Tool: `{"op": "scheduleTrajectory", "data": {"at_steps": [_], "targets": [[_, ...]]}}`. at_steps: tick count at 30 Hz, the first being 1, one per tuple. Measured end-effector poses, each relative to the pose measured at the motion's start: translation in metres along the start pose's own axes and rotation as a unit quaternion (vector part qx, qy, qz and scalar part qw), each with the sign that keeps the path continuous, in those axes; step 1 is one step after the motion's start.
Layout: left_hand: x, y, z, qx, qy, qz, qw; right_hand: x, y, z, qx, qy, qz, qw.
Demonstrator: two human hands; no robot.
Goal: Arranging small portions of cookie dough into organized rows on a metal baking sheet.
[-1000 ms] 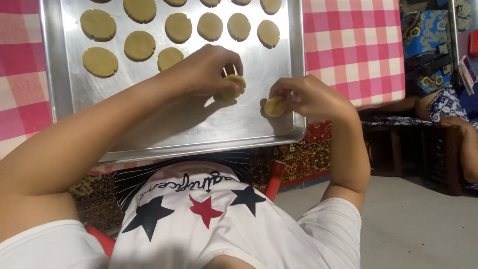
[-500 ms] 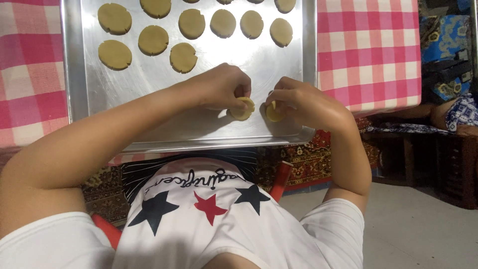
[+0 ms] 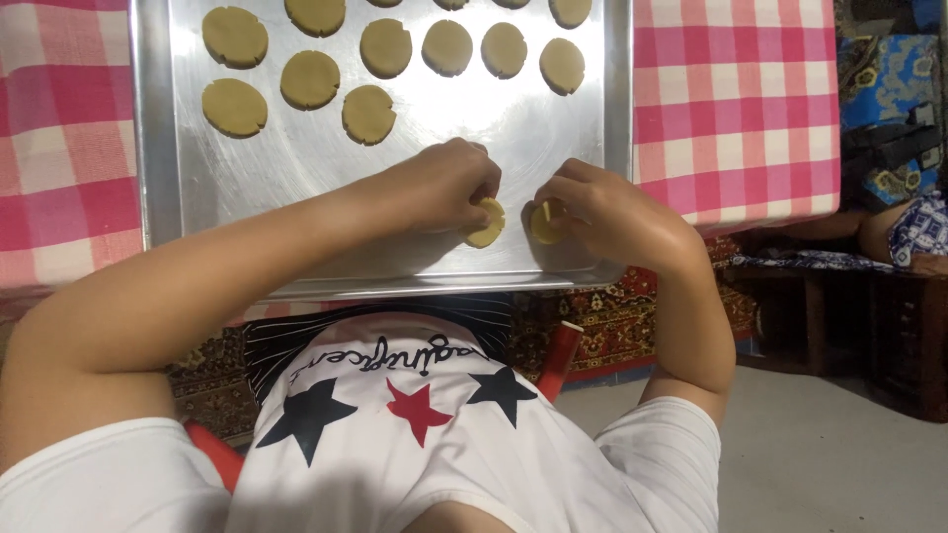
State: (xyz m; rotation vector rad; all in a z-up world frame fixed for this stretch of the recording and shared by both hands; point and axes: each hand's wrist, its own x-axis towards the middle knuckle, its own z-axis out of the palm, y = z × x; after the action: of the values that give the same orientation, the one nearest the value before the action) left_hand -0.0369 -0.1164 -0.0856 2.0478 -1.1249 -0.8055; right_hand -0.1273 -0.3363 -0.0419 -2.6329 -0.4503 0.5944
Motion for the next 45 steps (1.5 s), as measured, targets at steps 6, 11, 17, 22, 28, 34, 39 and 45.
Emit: {"op": "scheduleTrajectory", "data": {"at_steps": [6,11,17,22,28,34,39,45], "targets": [[0.0,-0.006,0.005,0.005,0.019,0.001,1.0,0.002,-0.01,-0.007,-0.011,-0.006,0.005,1.0],[-0.006,-0.005,0.003,-0.001,0.012,-0.019,1.0,0.001,-0.011,-0.006,-0.004,-0.025,0.028,0.999],[-0.011,-0.002,-0.009,-0.005,-0.018,-0.051,0.999,0.001,0.006,0.0,-0.002,-0.019,0.038,0.999],[-0.016,0.001,-0.012,0.025,-0.018,-0.055,0.998,-0.004,0.006,0.0,0.0,-0.013,0.062,0.998],[-0.018,0.004,-0.013,0.044,0.0,-0.028,0.999,-0.004,-0.01,-0.003,-0.054,0.01,0.041,0.998],[-0.035,-0.014,-0.014,0.025,0.063,0.077,0.995,0.012,-0.022,-0.01,-0.108,0.073,0.008,0.991],[-0.068,-0.049,-0.069,0.024,0.2,0.025,0.979,0.073,-0.042,-0.014,-0.004,0.087,-0.096,0.992],[-0.107,-0.114,-0.084,0.289,0.205,-0.12,0.927,0.139,-0.058,0.006,0.053,0.047,-0.129,0.989]]}}
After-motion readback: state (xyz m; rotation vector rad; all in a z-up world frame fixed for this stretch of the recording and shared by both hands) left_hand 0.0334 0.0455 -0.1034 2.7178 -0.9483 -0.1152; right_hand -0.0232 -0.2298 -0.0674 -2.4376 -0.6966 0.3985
